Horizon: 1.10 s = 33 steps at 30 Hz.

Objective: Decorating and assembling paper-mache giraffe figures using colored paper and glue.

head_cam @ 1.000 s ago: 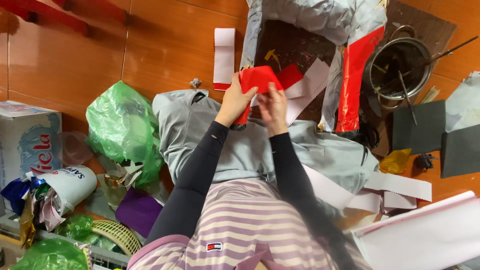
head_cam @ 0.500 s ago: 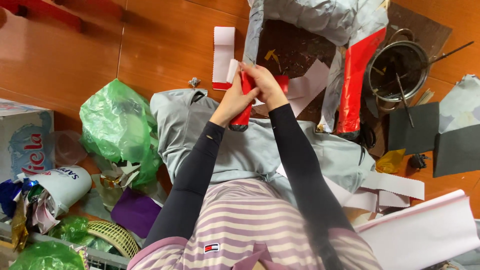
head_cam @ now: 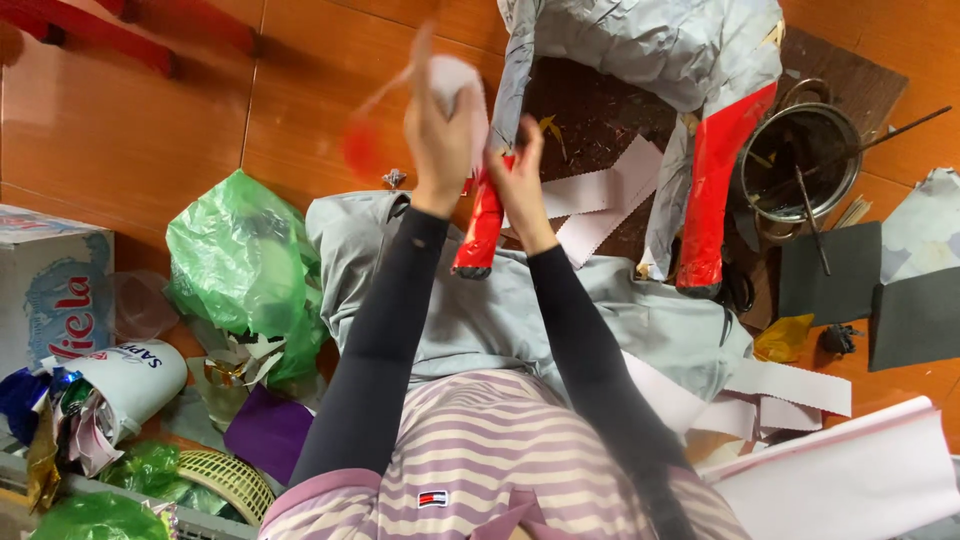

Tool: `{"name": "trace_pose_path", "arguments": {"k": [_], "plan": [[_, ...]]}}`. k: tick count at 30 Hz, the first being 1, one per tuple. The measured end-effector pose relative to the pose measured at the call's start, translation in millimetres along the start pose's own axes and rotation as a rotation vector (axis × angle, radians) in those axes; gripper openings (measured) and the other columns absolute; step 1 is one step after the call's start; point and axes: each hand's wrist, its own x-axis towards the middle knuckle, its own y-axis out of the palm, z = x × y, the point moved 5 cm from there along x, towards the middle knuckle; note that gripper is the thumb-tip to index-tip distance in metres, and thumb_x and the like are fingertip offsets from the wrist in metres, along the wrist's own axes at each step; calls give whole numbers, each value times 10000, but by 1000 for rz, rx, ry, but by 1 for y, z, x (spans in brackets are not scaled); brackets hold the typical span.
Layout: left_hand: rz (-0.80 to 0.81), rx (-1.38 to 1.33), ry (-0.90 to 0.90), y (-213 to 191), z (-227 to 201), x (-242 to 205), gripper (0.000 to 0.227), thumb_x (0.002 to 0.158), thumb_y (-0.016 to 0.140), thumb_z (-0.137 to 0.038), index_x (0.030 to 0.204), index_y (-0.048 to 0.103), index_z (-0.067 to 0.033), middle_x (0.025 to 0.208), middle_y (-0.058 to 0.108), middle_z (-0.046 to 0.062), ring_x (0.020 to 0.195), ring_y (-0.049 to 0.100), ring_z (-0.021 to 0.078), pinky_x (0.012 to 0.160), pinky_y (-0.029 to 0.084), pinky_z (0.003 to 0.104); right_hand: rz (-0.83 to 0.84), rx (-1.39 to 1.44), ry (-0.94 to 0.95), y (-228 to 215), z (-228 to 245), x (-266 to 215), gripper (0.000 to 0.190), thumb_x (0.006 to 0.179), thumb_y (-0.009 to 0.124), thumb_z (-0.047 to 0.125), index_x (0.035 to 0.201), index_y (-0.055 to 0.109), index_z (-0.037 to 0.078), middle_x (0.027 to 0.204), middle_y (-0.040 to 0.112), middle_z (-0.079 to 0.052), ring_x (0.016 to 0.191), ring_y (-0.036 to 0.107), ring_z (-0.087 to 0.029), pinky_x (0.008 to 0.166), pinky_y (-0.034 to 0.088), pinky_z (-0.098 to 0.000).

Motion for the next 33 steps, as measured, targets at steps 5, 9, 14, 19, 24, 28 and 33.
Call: {"name": "trace_pose_path", "arguments": {"k": [5, 9, 14, 19, 24, 28, 33], "plan": [[405, 327, 212, 82, 23, -2, 646, 1072, 720, -75, 1599, 363, -184, 1267, 669, 132, 1069, 689, 269, 939, 557, 372, -165, -271, -565, -13, 24, -12, 286, 981, 639, 143, 1243, 561, 58, 1141, 636, -36, 1002, 645, -132, 837, 576, -274], [672, 62, 27, 73, 4, -20, 822, 946, 639, -44, 1665, 251, -136, 1415, 667, 175, 1027, 723, 305, 938, 572, 417, -245, -185, -532, -77, -4, 14, 233, 1038, 565, 156, 1116, 696, -21, 1121, 701, -66, 994, 651, -126, 842, 563, -267], [423, -16, -469, 35, 34, -47, 669, 1030, 665, -238, 1566, 315, -44, 1342, 635, 215, 1116, 657, 298, 890, 558, 427, -317, 35, -298, -87, -5, 15, 250, 994, 701, 152, 826, 656, -28, 809, 720, -81, 689, 666, -174, 648, 571, -330], [481, -224, -504, 46, 77, -72, 593, 971, 710, -208, 1451, 417, -17, 1257, 665, 180, 1077, 670, 254, 888, 570, 408, -192, 425, -40, -112, -30, 34, 146, 975, 667, 129, 885, 683, 14, 878, 729, -67, 781, 689, -169, 723, 550, -287], [486, -119, -583, 44, 54, -61, 581, 953, 691, -178, 1448, 410, -61, 1197, 699, 150, 923, 705, 252, 770, 591, 404, -157, -23, 0, -127, -32, 30, 366, 1085, 672, 280, 924, 710, -47, 786, 656, -63, 648, 559, -136, 574, 461, -291], [519, -48, -586, 46, 66, -67, 665, 920, 661, -125, 1503, 344, -92, 1147, 703, 167, 774, 731, 251, 640, 614, 381, -176, -613, -551, -90, 11, 49, 387, 1157, 557, 310, 1160, 649, -66, 1047, 706, -92, 929, 632, -139, 824, 510, -289], [600, -190, -712, 40, 39, -60, 947, 848, 630, -112, 1608, 65, -127, 1150, 672, 205, 725, 711, 276, 586, 622, 373, -44, -545, -137, -68, 22, 92, 320, 1045, 619, 364, 1095, 696, 57, 920, 718, -1, 789, 615, -72, 744, 550, -264]]}}
